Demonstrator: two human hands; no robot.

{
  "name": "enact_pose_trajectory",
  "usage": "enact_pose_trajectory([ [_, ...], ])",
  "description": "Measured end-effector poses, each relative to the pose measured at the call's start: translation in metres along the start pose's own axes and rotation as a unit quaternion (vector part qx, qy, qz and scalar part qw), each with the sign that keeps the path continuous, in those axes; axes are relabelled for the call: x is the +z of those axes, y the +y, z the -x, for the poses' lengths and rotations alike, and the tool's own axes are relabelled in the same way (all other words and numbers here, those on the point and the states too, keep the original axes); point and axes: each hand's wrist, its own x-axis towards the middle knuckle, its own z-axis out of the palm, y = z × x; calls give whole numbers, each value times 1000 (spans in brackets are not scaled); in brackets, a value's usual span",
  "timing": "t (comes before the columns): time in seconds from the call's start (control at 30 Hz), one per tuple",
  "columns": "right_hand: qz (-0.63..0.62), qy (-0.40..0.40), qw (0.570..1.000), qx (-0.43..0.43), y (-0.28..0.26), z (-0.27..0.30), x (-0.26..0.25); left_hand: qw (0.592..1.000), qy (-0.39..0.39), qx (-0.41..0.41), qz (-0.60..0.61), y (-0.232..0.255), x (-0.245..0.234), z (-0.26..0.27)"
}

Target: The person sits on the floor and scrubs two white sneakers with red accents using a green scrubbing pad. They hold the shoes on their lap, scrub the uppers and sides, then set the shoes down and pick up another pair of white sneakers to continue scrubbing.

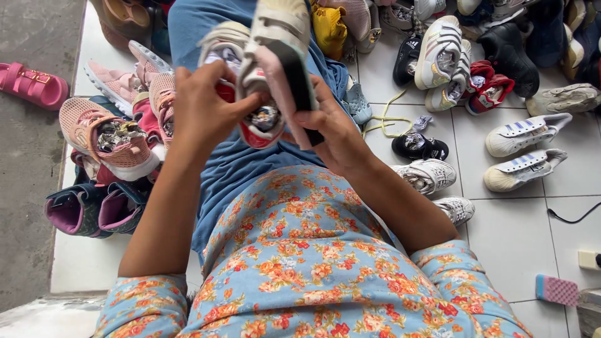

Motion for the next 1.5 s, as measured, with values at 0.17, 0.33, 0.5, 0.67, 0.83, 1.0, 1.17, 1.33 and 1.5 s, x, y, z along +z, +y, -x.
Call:
enact_pose_trajectory([
  [0.17, 90, -96, 991, -29, 22, -28, 54, 988, 111, 67, -80, -59, -67, 47],
  [0.33, 122, -194, 973, 0, 85, -56, 110, 978, 140, 7, -155, -132, -119, 126],
  [0.5, 278, -292, 891, 210, 155, -66, 129, 953, 0, -285, -99, -283, -128, 193],
  [0.67, 409, -367, 751, 364, 116, -53, 132, 835, -172, -521, 29, -206, -94, 141],
  [0.83, 422, -414, 739, 324, 117, -58, 117, 798, -244, -549, -37, -230, -74, 133],
  [1.0, 428, -366, 776, 283, 106, -61, 105, 783, -214, -582, 54, -235, -87, 137],
  [1.17, 409, -339, 837, 129, 82, -72, 50, 828, -189, -523, 63, -213, -96, 134],
  [1.33, 319, -250, 911, 78, 2, -40, -31, 880, -174, -440, 35, -158, -98, 116],
  [1.5, 112, 36, 991, 68, -21, -4, -143, 957, -183, -224, -6, -109, -91, 86],
])
